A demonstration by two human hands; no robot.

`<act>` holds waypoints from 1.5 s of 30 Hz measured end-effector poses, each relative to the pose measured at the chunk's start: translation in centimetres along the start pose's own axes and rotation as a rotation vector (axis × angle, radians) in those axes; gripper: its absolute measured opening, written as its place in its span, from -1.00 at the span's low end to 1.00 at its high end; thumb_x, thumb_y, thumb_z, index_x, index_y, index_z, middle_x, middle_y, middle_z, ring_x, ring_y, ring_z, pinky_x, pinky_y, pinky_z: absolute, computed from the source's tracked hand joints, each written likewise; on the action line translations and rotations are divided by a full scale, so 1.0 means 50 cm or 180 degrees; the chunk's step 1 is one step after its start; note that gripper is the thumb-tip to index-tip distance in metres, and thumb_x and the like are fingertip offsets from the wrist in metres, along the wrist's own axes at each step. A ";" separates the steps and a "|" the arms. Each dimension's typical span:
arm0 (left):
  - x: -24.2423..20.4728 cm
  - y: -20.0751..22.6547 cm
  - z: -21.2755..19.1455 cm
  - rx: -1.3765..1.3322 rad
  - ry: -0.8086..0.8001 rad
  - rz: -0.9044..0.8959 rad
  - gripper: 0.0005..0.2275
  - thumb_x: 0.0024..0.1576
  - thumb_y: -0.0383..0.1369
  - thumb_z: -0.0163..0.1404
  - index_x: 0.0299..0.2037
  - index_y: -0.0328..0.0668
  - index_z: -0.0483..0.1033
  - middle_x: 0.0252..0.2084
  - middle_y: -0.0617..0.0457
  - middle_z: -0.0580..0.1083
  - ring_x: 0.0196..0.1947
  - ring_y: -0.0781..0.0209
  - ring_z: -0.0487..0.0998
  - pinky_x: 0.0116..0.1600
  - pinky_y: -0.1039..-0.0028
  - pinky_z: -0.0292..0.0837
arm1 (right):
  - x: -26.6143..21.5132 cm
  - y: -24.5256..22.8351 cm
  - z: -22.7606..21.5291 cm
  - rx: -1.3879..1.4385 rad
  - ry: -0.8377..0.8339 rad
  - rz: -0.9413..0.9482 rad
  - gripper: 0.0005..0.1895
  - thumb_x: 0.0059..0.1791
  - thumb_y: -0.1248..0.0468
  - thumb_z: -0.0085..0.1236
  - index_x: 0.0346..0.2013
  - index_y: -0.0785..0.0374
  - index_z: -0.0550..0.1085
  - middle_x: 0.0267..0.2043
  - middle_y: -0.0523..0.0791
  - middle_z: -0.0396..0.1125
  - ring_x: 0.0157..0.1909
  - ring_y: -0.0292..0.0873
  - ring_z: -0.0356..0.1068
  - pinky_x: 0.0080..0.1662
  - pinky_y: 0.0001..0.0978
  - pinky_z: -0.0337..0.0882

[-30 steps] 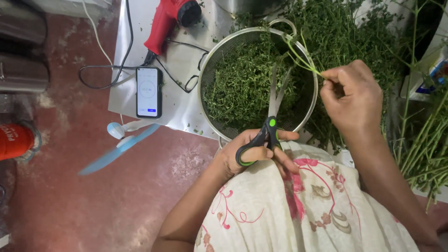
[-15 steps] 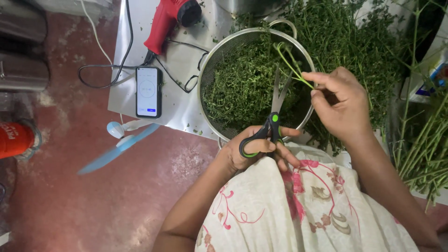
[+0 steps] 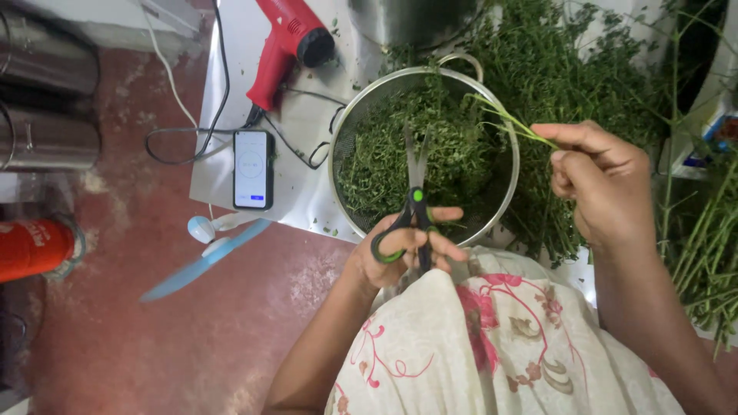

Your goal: Cutting green leafy stems into small pieces using scissors over a colander

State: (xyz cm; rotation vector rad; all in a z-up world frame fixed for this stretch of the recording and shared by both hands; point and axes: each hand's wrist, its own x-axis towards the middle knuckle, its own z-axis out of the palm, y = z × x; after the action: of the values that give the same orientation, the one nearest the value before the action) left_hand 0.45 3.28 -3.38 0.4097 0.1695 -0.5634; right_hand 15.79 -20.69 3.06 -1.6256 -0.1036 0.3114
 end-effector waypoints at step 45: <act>0.049 -0.070 0.006 -0.1802 -0.0525 -0.0356 -0.53 0.41 -0.60 -0.25 0.52 -0.40 -0.03 0.30 -0.85 0.10 0.31 -0.69 0.26 0.40 -0.15 0.30 | -0.025 -0.020 0.034 -0.1208 0.0298 -0.1151 -0.90 0.20 0.52 0.25 0.00 0.35 0.61 -0.25 -0.11 0.25 -0.22 -0.26 0.19 -0.12 -0.45 0.18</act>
State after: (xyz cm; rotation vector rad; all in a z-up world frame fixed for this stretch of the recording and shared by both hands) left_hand 0.58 -0.72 -4.91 -0.1970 0.1857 -0.6285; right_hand 14.25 -19.28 4.15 -1.9520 -0.3995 -0.0692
